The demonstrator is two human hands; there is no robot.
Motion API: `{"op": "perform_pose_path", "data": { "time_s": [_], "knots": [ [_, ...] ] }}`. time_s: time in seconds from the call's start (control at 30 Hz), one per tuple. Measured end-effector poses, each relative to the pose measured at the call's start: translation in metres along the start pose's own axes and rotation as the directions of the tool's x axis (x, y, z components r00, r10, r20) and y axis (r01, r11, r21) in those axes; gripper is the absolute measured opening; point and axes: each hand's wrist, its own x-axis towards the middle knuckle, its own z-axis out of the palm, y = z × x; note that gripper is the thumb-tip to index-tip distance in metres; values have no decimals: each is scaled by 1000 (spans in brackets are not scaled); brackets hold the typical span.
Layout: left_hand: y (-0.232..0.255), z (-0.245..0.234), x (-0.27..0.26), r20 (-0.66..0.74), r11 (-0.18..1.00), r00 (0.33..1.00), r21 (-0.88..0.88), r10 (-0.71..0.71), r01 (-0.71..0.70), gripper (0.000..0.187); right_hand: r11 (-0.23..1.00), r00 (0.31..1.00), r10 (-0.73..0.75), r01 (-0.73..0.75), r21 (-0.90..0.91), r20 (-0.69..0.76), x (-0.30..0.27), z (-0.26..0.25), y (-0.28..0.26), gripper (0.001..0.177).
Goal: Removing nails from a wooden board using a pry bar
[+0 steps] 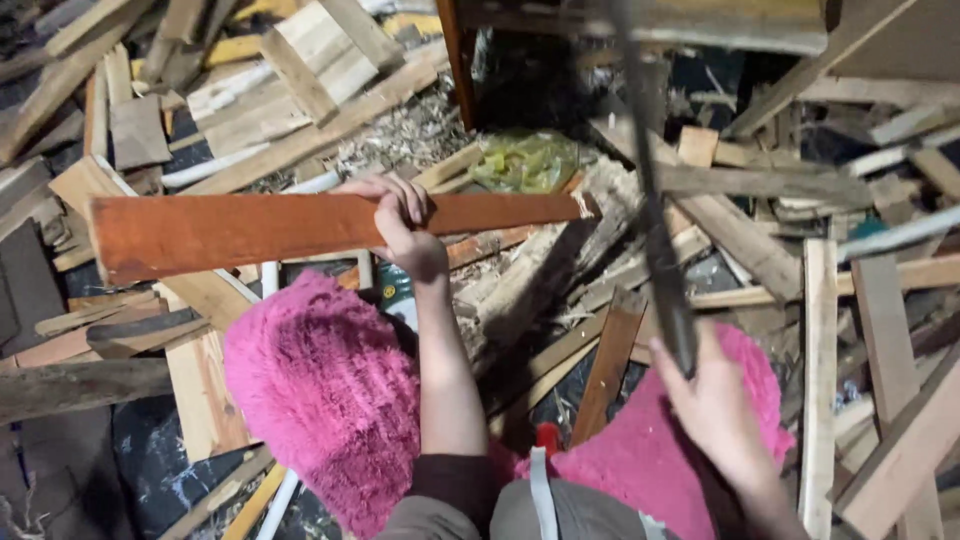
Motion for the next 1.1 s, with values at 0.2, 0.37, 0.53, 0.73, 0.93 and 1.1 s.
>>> {"op": "perform_pose_path", "data": {
  "time_s": [0.2,0.37,0.53,0.73,0.93,1.1],
  "knots": [
    [2,14,-2,-9,991,996,106,84,-82,22,995,994,78,-83,-56,-78,22,31,30,39],
    [-18,7,5,-127,963,957,-22,262,-267,6,961,991,123,-103,-258,60,82,123,137,50],
    [-55,-24,10,-155,967,957,-39,244,-253,5,985,985,-48,19,174,165,63,83,100,27],
    [-19,0,13,-112,943,938,-14,328,-332,12,1000,998,27,-27,-3,-54,30,35,59,59],
    [-10,12,14,-91,939,935,17,343,-342,13,998,968,59,-61,2,-243,18,37,18,47],
    [-9,10,4,-180,967,952,110,248,-232,18,891,990,140,-141,-432,-34,118,145,167,61]
  ]
}}
